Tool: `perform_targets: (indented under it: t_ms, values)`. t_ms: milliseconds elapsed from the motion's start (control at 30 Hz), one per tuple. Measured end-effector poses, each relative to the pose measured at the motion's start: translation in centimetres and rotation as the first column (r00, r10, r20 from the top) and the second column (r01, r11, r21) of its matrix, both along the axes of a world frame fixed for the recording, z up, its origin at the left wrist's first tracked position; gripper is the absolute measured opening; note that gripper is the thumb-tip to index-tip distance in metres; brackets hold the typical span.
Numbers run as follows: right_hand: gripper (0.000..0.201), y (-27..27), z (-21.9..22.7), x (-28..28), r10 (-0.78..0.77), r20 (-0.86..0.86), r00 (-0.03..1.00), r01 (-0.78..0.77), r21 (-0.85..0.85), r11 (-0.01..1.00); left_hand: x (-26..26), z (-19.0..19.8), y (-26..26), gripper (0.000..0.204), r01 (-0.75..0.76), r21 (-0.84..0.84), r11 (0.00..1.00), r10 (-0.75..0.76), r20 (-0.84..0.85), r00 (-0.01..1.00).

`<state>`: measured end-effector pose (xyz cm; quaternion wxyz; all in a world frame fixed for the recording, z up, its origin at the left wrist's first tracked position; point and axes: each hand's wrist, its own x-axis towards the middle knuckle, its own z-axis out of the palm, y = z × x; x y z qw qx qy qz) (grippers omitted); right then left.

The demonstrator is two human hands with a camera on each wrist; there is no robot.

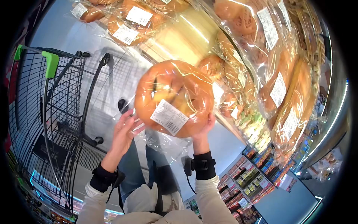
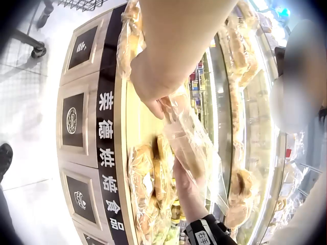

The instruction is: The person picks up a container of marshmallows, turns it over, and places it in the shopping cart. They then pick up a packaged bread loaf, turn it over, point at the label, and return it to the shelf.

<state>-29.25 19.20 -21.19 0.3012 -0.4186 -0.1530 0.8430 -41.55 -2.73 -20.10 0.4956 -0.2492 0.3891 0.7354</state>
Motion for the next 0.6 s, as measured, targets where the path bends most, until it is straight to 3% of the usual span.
perform_targets:
  t_ms: [33,133,167,300,333,400,500,600]
  values:
    - [0.044,1.2,-0.4,0.9,0.064,0.015,0.998,-0.065,0.027,0.998,0.0,-1.0,0.8,0.04,-0.005,0.029,1.0,0.003,0.078,0.997]
    - [0.04,4.8,-2.0,0.1,0.175,0.03,0.984,-0.176,0.046,0.983,-0.3,-4.5,4.5,0.04,-0.036,0.068,0.997,0.031,0.074,0.997]
    - [0.038,5.3,-2.9,-0.8,0.043,0.184,0.982,-0.067,0.124,0.99,-0.2,-6.0,5.7,0.04,-0.019,0.06,0.998,0.019,-0.012,1.0]
    - [0.04,8.2,-6.5,-3.5,-0.036,0.369,0.929,-0.059,0.244,0.968,-2.4,-8.8,10.0,0.041,-0.02,0.094,0.995,0.03,-0.113,0.993]
    - [0.041,9.0,-8.4,-3.7,-0.061,0.365,0.929,-0.056,0.301,0.952,-2.9,-9.5,10.6,0.041,-0.019,0.085,0.996,0.03,-0.13,0.991]
    - [0.04,9.5,-9.7,-4.3,-0.003,0.289,0.957,-0.065,0.225,0.972,-4.3,-10.7,11.9,0.042,-0.016,0.071,0.997,0.029,-0.177,0.984]
    - [0.041,10.2,-11.4,-6.4,-0.036,0.23,0.973,-0.012,0.204,0.979,-6.0,-12.0,12.9,0.041,0.0,0.018,1.0,0.005,-0.235,0.972]
    - [0.04,12.1,-13.1,-7.8,0.097,0.187,0.977,-0.137,0.212,0.968,-7.2,-12.9,13.3,0.041,-0.044,0.012,0.999,0.046,-0.251,0.967]
